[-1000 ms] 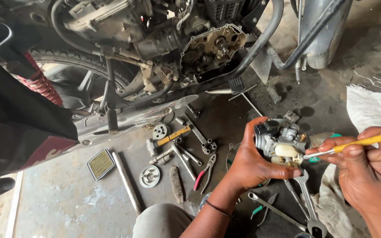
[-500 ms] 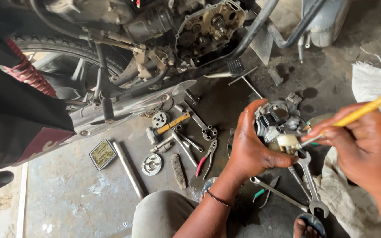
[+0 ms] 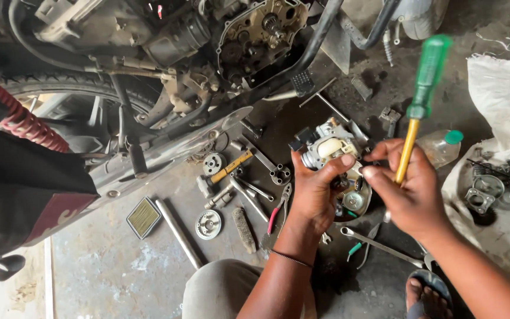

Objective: Cleaning and disassembling a motorcycle carburetor using fuel and various tools.

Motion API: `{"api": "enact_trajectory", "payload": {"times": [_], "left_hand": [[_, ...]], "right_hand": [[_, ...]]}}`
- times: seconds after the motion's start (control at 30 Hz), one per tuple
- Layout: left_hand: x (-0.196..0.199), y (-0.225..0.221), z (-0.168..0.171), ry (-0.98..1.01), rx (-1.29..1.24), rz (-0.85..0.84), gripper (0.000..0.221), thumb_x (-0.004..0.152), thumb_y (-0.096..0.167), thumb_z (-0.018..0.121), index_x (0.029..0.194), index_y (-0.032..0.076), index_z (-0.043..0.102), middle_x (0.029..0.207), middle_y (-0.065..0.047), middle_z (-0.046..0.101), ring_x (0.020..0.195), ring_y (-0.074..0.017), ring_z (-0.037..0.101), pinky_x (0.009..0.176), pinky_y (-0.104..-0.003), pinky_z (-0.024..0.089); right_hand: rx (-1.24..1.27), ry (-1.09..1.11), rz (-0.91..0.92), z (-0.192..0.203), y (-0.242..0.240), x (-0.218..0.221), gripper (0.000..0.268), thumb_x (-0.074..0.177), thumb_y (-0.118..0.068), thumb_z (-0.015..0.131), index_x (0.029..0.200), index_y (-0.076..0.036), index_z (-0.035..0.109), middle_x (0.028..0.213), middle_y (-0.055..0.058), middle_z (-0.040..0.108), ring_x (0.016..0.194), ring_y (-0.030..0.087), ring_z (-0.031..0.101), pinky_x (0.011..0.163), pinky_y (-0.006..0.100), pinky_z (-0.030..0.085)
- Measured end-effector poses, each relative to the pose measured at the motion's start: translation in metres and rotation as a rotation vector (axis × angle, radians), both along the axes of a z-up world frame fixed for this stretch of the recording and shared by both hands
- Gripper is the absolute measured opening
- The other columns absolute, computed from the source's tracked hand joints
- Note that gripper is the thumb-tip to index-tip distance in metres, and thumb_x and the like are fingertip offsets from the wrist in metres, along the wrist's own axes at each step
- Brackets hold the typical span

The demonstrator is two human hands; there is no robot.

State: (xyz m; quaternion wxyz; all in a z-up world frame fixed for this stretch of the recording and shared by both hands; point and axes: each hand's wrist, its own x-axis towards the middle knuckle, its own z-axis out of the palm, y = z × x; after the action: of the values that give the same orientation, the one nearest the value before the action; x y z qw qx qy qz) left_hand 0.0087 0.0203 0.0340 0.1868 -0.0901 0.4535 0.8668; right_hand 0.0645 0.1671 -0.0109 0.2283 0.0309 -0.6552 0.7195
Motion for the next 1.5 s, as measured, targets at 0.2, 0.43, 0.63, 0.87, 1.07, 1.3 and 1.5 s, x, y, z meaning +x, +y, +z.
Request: {"api": "enact_trajectory", "payload": {"times": [0.2,0.43,0.63,0.87,1.07,1.3,1.5], "left_hand": [[0.004,0.001,-0.006,0.089,0.105,0.029,0.074,0.072,0.003,0.085,0.131,0.015,0.042,0.112,-0.007,0.066,0.099,-0.0220,0.069,0.078,-0.038,0.060],[0.007,0.002,-0.005,0.109,0.081,0.029,0.076,0.072,0.004,0.087,0.131,0.015,0.041,0.113,-0.007,0.064,0.101,-0.0210,0.068,0.085,-0.038,0.060],[0.009,0.004,-0.004,0.114,0.066,0.034,0.077,0.071,0.003,0.087,0.131,0.014,0.039,0.113,-0.008,0.064,0.102,-0.0218,0.068,0.087,-0.040,0.060],[0.013,0.008,-0.004,0.114,0.068,0.038,0.080,0.070,0.001,0.085,0.132,0.014,0.036,0.114,-0.008,0.063,0.102,-0.0215,0.068,0.089,-0.040,0.059],[0.013,0.012,-0.010,0.183,0.063,0.059,0.080,0.072,-0.003,0.084,0.135,0.011,0.036,0.116,-0.009,0.063,0.106,-0.0208,0.067,0.094,-0.039,0.058],[0.010,-0.002,0.010,0.321,-0.113,0.012,0.106,0.060,0.001,0.085,0.148,0.011,0.027,0.122,-0.011,0.060,0.106,-0.0215,0.067,0.090,-0.041,0.060],[0.010,-0.004,-0.010,0.591,-0.363,0.013,0.115,0.061,0.012,0.095,0.156,0.007,0.031,0.132,-0.013,0.061,0.122,-0.0227,0.062,0.109,-0.036,0.053]], "right_hand": [[-0.012,-0.010,-0.074,0.002,-0.012,-0.001,0.036,0.095,0.011,0.065,0.090,-0.009,0.035,0.115,0.014,0.064,0.100,0.008,0.062,0.085,0.023,0.055],[0.027,-0.003,-0.090,0.003,-0.011,0.000,0.040,0.096,0.010,0.067,0.083,-0.009,0.034,0.114,0.017,0.068,0.095,0.006,0.062,0.082,0.021,0.055],[-0.013,-0.011,-0.094,0.001,-0.010,-0.001,0.041,0.096,0.009,0.069,0.083,-0.010,0.035,0.110,0.016,0.069,0.094,0.005,0.061,0.081,0.020,0.053],[-0.003,-0.014,-0.150,-0.006,-0.009,0.001,0.041,0.096,0.009,0.071,0.083,-0.010,0.037,0.105,0.015,0.069,0.086,0.004,0.058,0.074,0.020,0.049],[0.043,-0.018,-0.211,-0.005,-0.014,0.004,0.043,0.097,0.007,0.071,0.079,-0.010,0.036,0.099,0.014,0.069,0.079,0.003,0.055,0.067,0.019,0.045],[-0.276,-0.001,-0.062,0.023,0.020,0.001,0.020,0.108,-0.019,0.056,0.094,-0.005,0.054,0.089,0.010,0.063,0.075,0.016,0.063,0.072,0.036,0.056],[-0.176,0.021,0.036,0.033,0.046,-0.001,0.031,0.117,-0.035,0.052,0.108,-0.006,0.045,0.093,0.019,0.065,0.084,0.028,0.070,0.076,0.041,0.060]]}}
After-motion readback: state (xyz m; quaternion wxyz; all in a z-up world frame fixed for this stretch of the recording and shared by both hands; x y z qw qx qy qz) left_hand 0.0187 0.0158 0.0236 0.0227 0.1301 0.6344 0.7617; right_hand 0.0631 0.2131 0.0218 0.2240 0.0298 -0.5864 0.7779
